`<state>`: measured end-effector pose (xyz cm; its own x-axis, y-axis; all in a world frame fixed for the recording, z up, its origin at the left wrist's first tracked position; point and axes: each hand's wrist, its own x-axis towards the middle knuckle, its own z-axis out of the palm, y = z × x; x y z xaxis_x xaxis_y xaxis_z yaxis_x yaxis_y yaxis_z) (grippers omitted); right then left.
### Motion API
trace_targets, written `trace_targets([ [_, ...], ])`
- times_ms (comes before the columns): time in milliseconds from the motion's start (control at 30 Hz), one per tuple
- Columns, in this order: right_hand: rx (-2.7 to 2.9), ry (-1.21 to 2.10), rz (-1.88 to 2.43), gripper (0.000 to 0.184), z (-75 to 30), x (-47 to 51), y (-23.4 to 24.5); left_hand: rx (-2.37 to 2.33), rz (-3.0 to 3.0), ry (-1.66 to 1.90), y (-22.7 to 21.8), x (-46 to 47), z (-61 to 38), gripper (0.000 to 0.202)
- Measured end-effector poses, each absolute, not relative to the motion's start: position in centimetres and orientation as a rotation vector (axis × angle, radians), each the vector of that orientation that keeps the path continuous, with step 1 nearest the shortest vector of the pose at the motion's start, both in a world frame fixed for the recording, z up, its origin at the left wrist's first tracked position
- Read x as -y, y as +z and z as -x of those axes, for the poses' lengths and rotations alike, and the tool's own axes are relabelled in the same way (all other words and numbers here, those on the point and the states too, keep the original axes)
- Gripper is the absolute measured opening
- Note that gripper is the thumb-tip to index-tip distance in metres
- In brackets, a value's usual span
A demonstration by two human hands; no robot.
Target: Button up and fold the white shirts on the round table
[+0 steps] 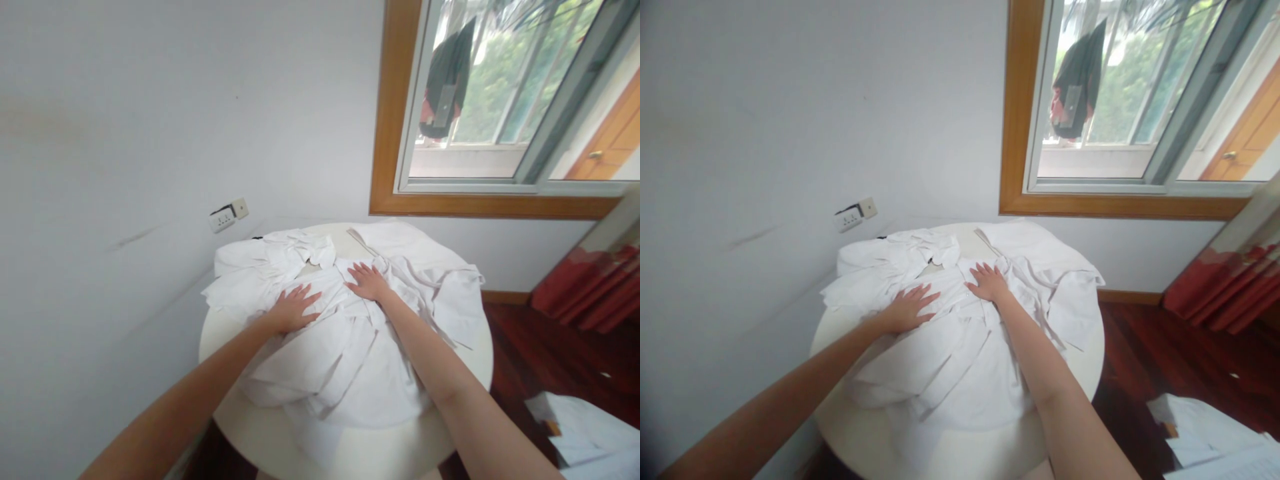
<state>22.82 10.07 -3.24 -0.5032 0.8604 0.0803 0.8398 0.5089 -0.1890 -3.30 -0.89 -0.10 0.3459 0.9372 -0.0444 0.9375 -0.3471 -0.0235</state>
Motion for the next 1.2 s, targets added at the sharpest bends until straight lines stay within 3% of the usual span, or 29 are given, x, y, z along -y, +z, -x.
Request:
trace_targets([
  [167, 2.591, 0.150, 1.441, 0.069, -22.8, -9.7, -3.1, -1.952, -2.493, 0.147, 1.9, -2.2, -0.6, 0.057],
  [300, 2.583, 0.120, 1.398, 0.066, -22.9, -9.4, -2.8, -2.008, -2.485, 0.313, -0.4, -4.5, -3.2, 0.045],
  [500, 2.533, 0.102, 1.417, 0.062, -22.6, -9.0, -3.0, -1.968, -2.402, 0.261, -3.5, -6.6, -0.4, 0.066],
  [633, 2.247, 0.128, 1.403, 0.053, -23.4, -10.0, -2.4, -1.984, -2.439, 0.286, -3.7, -7.0, 0.5, 0.065],
  [767, 1.975, 0.170, 1.495, 0.058, -25.7, -10.9, -0.5, -1.984, -2.435, 0.320, -3.8, -6.9, 0.3, 0.063],
  [967, 2.335, 0.256, 1.417, 0.040, -26.8, -7.3, -1.7, -1.931, -2.440, 0.378, -3.6, -6.7, 0.3, 0.061],
  [1200, 2.447, 0.025, 1.414, 0.047, -26.0, -4.5, -3.5, -2.008, -2.505, 0.475, -2.1, -5.8, -0.8, 0.046],
])
